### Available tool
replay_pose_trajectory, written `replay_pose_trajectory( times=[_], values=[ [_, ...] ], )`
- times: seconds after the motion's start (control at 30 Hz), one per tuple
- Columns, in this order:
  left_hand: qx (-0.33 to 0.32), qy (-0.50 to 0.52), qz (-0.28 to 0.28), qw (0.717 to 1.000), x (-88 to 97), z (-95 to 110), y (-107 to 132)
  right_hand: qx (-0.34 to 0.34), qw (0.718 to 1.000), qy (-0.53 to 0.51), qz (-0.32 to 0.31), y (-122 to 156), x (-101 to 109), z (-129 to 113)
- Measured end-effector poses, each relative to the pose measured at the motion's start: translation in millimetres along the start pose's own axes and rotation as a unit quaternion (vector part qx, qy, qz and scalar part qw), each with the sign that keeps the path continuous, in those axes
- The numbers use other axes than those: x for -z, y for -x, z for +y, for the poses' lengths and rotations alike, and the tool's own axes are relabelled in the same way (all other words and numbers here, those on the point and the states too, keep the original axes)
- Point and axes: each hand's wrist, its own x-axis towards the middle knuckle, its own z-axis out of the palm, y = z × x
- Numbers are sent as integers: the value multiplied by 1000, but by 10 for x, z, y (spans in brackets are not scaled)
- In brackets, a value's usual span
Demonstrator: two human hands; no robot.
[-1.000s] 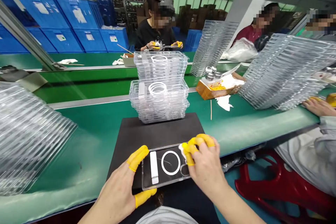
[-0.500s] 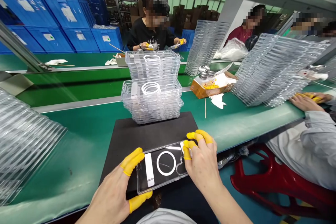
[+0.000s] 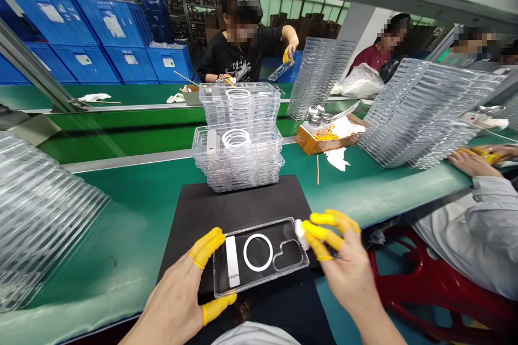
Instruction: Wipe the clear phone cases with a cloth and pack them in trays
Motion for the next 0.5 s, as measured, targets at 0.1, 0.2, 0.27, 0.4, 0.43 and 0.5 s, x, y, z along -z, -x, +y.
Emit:
replay_pose_trajectory(
  times=[0.1, 0.2, 0.27, 0.4, 0.43, 0.5],
  values=[
    [-2, 1, 7, 1000, 14, 20, -14, 68, 996, 12, -62, -43, -196, -215],
    [-11, -3, 9, 1000, 54, 62, -35, 115, 989, -35, -90, -72, -248, -318],
    [-9, -6, -3, 1000, 85, 91, -48, 137, 986, -31, -88, -121, -253, -325],
    [-1, -6, -24, 1000, 111, 120, -57, 173, 981, -3, -89, -215, -402, -484],
    [-1, -5, -25, 1000, 108, 122, -56, 196, 975, -22, -101, -217, -453, -554],
    [-2, -5, -25, 1000, 98, 123, -53, 236, 961, -67, -126, -197, -511, -642]
  ],
)
